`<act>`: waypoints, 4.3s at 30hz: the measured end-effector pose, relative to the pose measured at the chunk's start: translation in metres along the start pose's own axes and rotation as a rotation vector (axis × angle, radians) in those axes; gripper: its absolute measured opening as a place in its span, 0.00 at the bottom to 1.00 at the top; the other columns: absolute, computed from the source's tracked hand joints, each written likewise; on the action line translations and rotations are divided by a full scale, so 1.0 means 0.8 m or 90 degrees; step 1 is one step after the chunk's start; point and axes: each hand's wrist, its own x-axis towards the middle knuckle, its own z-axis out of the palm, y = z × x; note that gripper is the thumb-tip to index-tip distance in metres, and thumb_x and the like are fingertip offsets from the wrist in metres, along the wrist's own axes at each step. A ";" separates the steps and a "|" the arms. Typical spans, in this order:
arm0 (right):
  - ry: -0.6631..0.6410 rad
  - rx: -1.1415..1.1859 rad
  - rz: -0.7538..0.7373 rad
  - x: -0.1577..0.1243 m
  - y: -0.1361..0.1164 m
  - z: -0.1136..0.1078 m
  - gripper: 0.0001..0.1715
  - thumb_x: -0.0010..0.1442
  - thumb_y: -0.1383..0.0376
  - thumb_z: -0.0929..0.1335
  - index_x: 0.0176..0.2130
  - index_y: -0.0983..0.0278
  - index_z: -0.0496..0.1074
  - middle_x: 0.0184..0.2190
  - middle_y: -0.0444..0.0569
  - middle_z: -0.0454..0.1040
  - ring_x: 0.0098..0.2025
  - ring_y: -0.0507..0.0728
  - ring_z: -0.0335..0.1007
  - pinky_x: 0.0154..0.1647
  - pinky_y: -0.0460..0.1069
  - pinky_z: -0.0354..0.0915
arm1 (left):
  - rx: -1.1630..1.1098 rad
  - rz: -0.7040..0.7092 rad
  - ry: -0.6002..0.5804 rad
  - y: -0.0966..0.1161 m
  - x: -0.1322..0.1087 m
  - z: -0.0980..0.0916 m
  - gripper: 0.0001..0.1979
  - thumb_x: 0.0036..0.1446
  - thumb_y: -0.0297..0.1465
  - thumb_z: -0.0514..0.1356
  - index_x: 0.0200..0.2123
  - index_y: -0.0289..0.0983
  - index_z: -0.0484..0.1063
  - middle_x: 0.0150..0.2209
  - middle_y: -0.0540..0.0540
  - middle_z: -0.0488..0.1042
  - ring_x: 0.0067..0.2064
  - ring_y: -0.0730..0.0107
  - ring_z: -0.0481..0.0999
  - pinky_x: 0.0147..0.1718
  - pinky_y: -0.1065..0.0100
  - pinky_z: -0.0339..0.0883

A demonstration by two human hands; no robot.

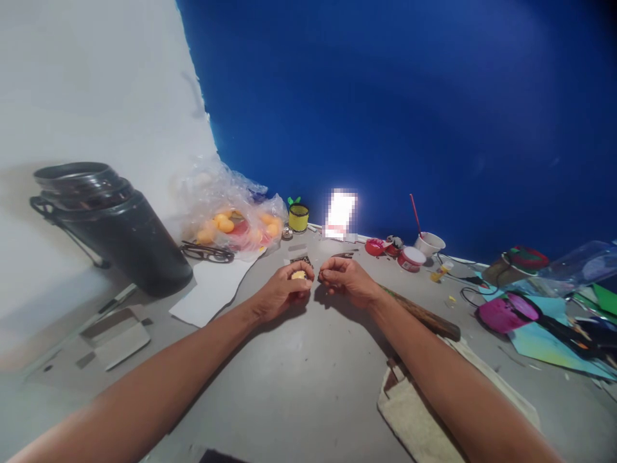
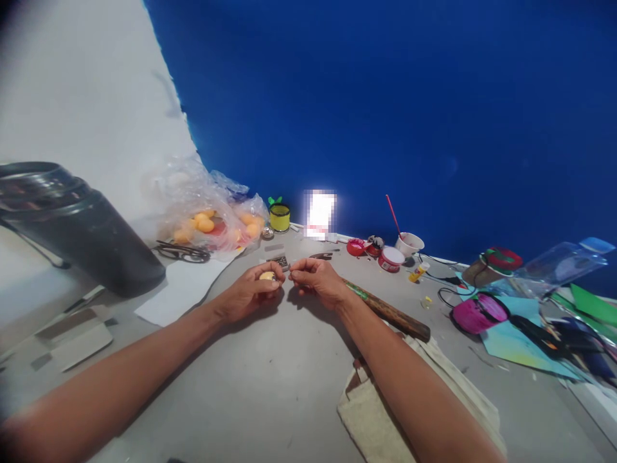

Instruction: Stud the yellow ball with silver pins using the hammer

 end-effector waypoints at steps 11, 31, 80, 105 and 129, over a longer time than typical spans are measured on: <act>0.004 0.007 0.000 -0.002 -0.004 0.004 0.24 0.38 0.56 0.85 0.30 0.65 0.79 0.27 0.45 0.77 0.25 0.49 0.68 0.25 0.44 0.67 | 0.264 0.059 0.021 -0.005 -0.002 -0.005 0.10 0.49 0.30 0.63 0.36 0.38 0.68 0.24 0.54 0.70 0.24 0.75 0.68 0.23 0.73 0.56; -0.058 -0.124 -0.074 -0.016 0.002 0.037 0.14 0.47 0.57 0.80 0.29 0.64 0.79 0.25 0.45 0.77 0.24 0.50 0.67 0.26 0.46 0.64 | 0.610 0.161 0.120 -0.006 -0.006 -0.003 0.18 0.53 0.32 0.60 0.48 0.40 0.63 0.38 0.48 0.77 0.39 0.60 0.76 0.38 0.62 0.66; -0.010 -0.048 0.012 -0.008 0.033 0.037 0.20 0.42 0.55 0.83 0.28 0.65 0.79 0.26 0.46 0.77 0.23 0.49 0.67 0.24 0.45 0.59 | 0.794 0.038 0.137 -0.006 -0.014 0.006 0.30 0.56 0.31 0.59 0.61 0.37 0.58 0.48 0.35 0.81 0.49 0.46 0.81 0.44 0.56 0.70; -0.008 -0.206 -0.059 -0.014 0.024 0.049 0.08 0.48 0.62 0.74 0.27 0.63 0.75 0.24 0.44 0.73 0.25 0.51 0.63 0.28 0.48 0.60 | 0.812 0.017 0.132 -0.006 -0.013 0.006 0.29 0.57 0.28 0.57 0.62 0.36 0.57 0.48 0.35 0.82 0.49 0.46 0.82 0.44 0.56 0.70; -0.001 -0.052 -0.038 -0.013 0.020 0.046 0.20 0.43 0.54 0.82 0.29 0.63 0.79 0.28 0.46 0.77 0.26 0.50 0.65 0.26 0.47 0.66 | 0.694 0.023 0.198 0.003 -0.012 0.008 0.28 0.54 0.37 0.63 0.57 0.38 0.62 0.47 0.38 0.80 0.45 0.49 0.80 0.41 0.57 0.70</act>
